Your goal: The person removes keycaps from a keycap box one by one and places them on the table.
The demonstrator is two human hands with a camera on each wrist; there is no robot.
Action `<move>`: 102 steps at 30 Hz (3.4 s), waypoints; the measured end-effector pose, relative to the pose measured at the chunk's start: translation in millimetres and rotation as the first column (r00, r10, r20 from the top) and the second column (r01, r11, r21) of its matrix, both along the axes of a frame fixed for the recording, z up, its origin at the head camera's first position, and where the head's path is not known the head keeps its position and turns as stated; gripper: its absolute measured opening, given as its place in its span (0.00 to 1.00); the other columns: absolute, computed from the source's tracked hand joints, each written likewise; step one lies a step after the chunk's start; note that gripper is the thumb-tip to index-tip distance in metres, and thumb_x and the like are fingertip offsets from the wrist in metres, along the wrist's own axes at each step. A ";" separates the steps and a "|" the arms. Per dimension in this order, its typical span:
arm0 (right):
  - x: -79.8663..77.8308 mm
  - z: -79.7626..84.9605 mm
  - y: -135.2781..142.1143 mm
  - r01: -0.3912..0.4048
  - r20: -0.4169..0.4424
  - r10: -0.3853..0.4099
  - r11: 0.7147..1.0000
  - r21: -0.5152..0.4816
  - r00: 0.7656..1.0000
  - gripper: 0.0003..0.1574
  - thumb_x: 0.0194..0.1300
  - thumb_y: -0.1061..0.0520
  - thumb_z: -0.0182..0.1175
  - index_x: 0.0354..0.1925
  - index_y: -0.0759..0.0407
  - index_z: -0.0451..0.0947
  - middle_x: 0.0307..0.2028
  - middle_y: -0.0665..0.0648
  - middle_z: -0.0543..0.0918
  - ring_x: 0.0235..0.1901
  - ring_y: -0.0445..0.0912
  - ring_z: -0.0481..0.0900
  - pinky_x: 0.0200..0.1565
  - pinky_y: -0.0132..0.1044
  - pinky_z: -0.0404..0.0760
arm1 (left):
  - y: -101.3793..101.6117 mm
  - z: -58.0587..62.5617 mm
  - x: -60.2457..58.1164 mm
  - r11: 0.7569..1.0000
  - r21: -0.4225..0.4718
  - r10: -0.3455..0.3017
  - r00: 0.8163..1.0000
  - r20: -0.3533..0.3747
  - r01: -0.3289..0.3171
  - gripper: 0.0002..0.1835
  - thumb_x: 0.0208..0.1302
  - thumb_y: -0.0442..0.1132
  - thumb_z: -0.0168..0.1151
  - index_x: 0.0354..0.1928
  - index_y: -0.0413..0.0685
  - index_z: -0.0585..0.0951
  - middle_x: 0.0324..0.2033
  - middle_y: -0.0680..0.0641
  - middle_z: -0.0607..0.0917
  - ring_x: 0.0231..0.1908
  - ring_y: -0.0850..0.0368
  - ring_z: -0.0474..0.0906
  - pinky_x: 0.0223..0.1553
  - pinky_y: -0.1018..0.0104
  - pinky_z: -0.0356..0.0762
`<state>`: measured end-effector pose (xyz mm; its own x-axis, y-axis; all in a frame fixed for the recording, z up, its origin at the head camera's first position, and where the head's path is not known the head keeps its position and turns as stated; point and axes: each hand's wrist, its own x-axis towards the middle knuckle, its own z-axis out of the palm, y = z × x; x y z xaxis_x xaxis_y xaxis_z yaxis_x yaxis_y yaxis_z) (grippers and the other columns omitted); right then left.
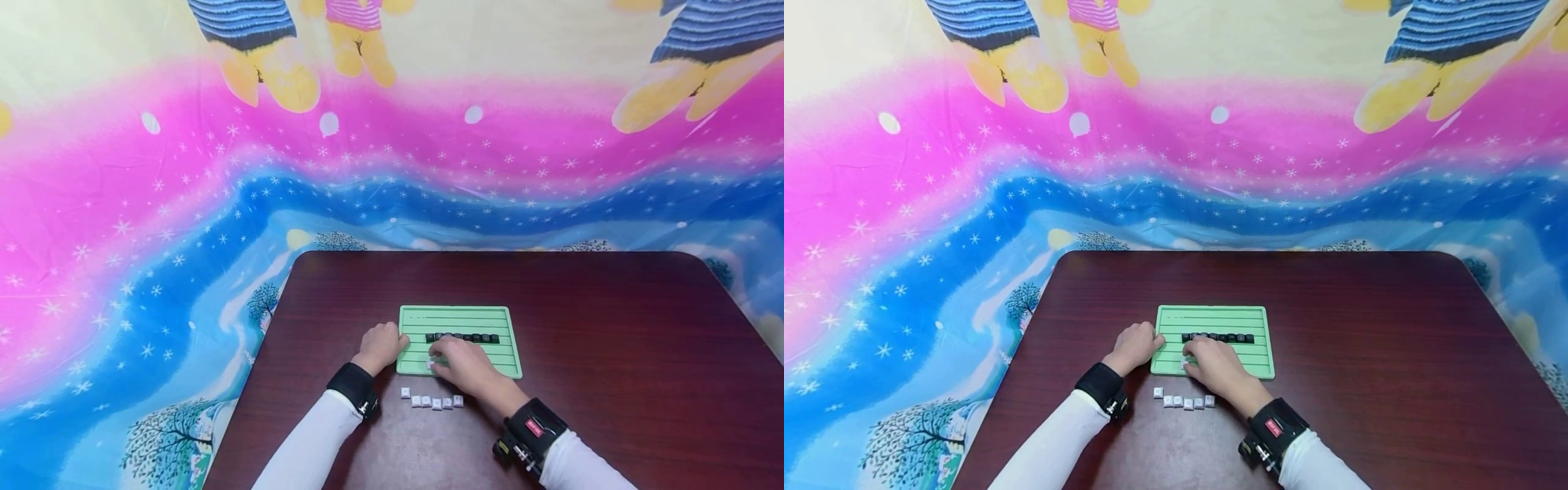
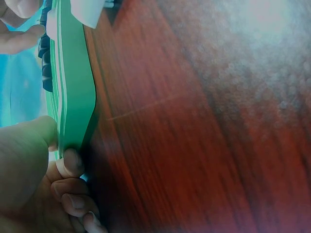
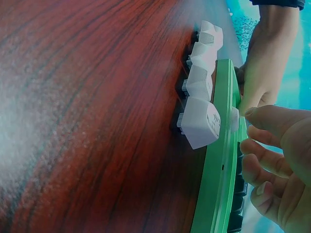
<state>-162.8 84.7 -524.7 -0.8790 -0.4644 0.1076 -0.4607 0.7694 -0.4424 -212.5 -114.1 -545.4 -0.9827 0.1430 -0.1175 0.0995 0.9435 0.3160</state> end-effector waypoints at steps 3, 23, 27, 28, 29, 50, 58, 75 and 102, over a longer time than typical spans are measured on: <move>-0.6 -0.8 -0.6 -0.013 0.001 0.013 1.000 0.006 1.000 0.14 0.59 0.52 0.72 0.43 0.55 0.86 0.39 0.51 0.87 0.39 0.45 0.85 0.40 0.41 0.83 | -0.3 -0.6 0.1 1.000 0.002 -0.001 1.000 0.002 0.001 0.23 0.66 0.47 0.57 0.15 0.51 0.65 0.14 0.50 0.68 0.17 0.52 0.69 0.20 0.58 0.65; -4.1 -6.2 -5.4 -0.032 0.025 0.031 0.999 0.036 0.999 0.10 0.59 0.55 0.72 0.40 0.53 0.85 0.37 0.50 0.86 0.38 0.45 0.84 0.40 0.41 0.83 | -0.5 -0.9 0.2 1.000 0.004 -0.003 1.000 -0.018 0.003 0.21 0.66 0.46 0.58 0.16 0.50 0.68 0.16 0.47 0.73 0.18 0.50 0.72 0.22 0.55 0.69; -4.3 -6.0 -6.0 -0.037 0.027 0.035 0.998 0.044 0.999 0.09 0.60 0.55 0.71 0.40 0.53 0.85 0.37 0.49 0.86 0.37 0.44 0.84 0.39 0.40 0.82 | -0.7 -0.2 0.5 1.000 0.012 -0.006 1.000 -0.011 0.006 0.22 0.66 0.46 0.57 0.15 0.50 0.66 0.15 0.49 0.69 0.17 0.50 0.70 0.21 0.57 0.66; -4.3 -6.0 -6.1 -0.037 0.028 0.036 0.998 0.047 0.999 0.08 0.60 0.55 0.71 0.39 0.52 0.85 0.36 0.49 0.86 0.37 0.44 0.84 0.38 0.40 0.82 | -0.8 -0.2 0.4 1.000 0.013 -0.007 1.000 -0.009 0.007 0.22 0.66 0.46 0.57 0.15 0.51 0.65 0.14 0.49 0.68 0.17 0.51 0.69 0.20 0.57 0.66; -4.3 -5.9 -6.2 -0.037 0.029 0.036 0.998 0.049 0.999 0.08 0.60 0.55 0.71 0.39 0.52 0.85 0.36 0.49 0.86 0.37 0.44 0.84 0.38 0.40 0.82 | -0.9 -0.4 0.3 1.000 0.012 -0.008 1.000 -0.007 0.008 0.22 0.66 0.46 0.57 0.15 0.51 0.65 0.14 0.50 0.67 0.17 0.51 0.69 0.20 0.57 0.65; -5.0 -6.5 -6.2 -0.046 0.018 0.045 0.997 0.056 0.999 0.08 0.61 0.53 0.71 0.40 0.52 0.85 0.36 0.48 0.87 0.37 0.44 0.85 0.37 0.39 0.81 | -0.6 1.5 1.8 1.000 -0.003 -0.016 0.999 -0.028 0.016 0.22 0.65 0.45 0.57 0.14 0.51 0.64 0.13 0.50 0.67 0.16 0.52 0.69 0.20 0.58 0.66; -3.2 -5.4 -5.4 -0.045 0.009 0.044 0.998 0.039 0.999 0.10 0.61 0.53 0.71 0.41 0.53 0.85 0.37 0.49 0.87 0.38 0.44 0.85 0.38 0.39 0.82 | 0.1 2.4 1.9 1.000 -0.004 -0.016 1.000 -0.023 0.016 0.22 0.65 0.46 0.58 0.15 0.51 0.65 0.14 0.49 0.70 0.17 0.51 0.70 0.22 0.57 0.68; 3.1 -0.8 2.8 -0.070 -0.068 0.070 0.998 0.007 0.995 0.10 0.61 0.55 0.70 0.42 0.55 0.86 0.38 0.51 0.87 0.37 0.44 0.86 0.37 0.37 0.83 | 0.5 4.5 2.9 1.000 0.003 -0.005 0.999 -0.033 0.005 0.21 0.65 0.46 0.58 0.14 0.50 0.68 0.15 0.47 0.74 0.18 0.49 0.73 0.22 0.55 0.71; 9.6 4.8 16.7 -0.033 -0.088 0.032 0.999 -0.005 0.996 0.12 0.60 0.54 0.71 0.43 0.54 0.86 0.37 0.48 0.87 0.35 0.43 0.85 0.36 0.36 0.82 | -0.1 2.3 2.9 1.000 0.018 -0.012 1.000 -0.025 0.012 0.22 0.65 0.45 0.57 0.14 0.52 0.63 0.13 0.52 0.64 0.16 0.53 0.65 0.20 0.58 0.64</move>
<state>-153.2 101.4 -519.9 -0.8507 -0.4915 0.1865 -0.5224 0.7509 -0.4041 -209.6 -114.2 -543.1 -0.9835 0.1569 -0.0899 0.1192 0.9363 0.3303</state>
